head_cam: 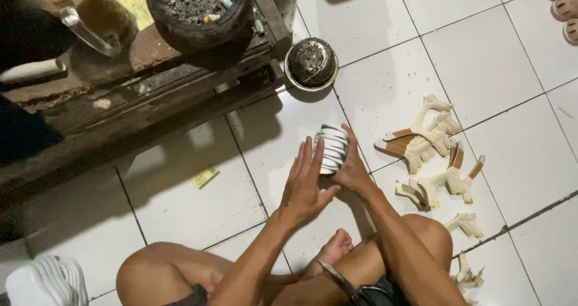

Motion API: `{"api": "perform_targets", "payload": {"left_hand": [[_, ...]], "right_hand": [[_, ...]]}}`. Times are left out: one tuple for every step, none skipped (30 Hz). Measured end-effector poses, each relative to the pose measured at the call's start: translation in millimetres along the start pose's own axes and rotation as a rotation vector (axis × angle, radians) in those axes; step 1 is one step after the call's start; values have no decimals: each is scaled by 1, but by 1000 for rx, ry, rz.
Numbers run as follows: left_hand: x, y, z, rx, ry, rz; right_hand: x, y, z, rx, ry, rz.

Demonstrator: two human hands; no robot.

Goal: The person sits on the floor and uses shears to trim the edges of white shoe insoles. They handle the insoles one at a time, cutting along the perimeter and placing the finished pieces into a stack.

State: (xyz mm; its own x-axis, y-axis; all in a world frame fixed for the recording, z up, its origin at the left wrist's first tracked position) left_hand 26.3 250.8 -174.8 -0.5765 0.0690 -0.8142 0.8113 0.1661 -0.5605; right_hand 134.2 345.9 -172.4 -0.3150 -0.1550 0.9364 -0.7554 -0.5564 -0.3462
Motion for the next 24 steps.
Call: {"api": "perform_targets", "payload": {"left_hand": [[1,-1,1,51,-16,-4],[2,-5,2,-12,-13,36],[5,-11,3,-73,-17,74],[6,-15,9,-121,-45,131],[5,-17,19,-107,-111,170],[8,-21,25,-104,-169,203],[12,-25,30,-113,-208,223],[13,-28,36,-135,-232,237],[15,-31,38,-148,-258,257],[14,-32,46,-149,-300,282],[12,-31,54,-158,-357,375],[12,-31,57,-181,-407,463],[11,-31,58,-223,-438,539],[12,-33,59,-258,-448,590],[12,-34,61,-278,-483,657],[9,-33,67,-278,-530,744],[4,-33,73,-214,-594,783],[3,-33,76,-161,-637,808],[6,-33,81,-118,-670,822],[4,-36,85,-170,-576,976],[2,-41,89,-225,-486,1126],[0,-46,96,-288,-399,1277],[-2,-49,106,-349,-392,1234],[0,-58,115,-421,-370,1160]], "right_hand": [[-2,-2,5,-10,2,51],[2,-4,1,-18,-15,101],[10,-4,-7,-41,-118,217],[18,-11,-2,-51,-192,337],[25,-16,5,-54,-257,459],[30,-17,8,-48,-227,598],[35,-17,11,-57,-220,734],[37,-13,7,-83,-220,872],[36,-7,0,-61,-211,935],[35,1,-2,-28,-185,995],[33,9,-5,18,-153,1061],[31,11,-4,29,-102,997],[31,10,-3,30,-77,931],[31,17,-8,40,-60,854],[31,23,-9,72,-4,660],[31,25,-2,103,86,478],[35,27,4,114,172,297],[39,36,9,183,233,120],[40,49,15,256,278,-61],[46,61,21,339,325,-239],[51,73,24,380,398,-320],[61,87,31,428,487,-397],[71,100,35,480,567,-471],[74,115,35,515,506,-460]]}}
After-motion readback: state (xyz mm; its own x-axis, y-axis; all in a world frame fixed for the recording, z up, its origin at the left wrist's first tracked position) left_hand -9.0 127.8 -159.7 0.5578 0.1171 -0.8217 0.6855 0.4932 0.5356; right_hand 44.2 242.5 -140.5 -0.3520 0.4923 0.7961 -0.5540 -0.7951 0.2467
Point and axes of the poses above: each hand's wrist, its own z-axis away from the middle knuckle, its own y-axis out of the palm, x = y × z, the point moved 2 cm from there along -z, towards the middle knuckle, and after that the axes turned 1 degree about y, right-handed, at the moved point
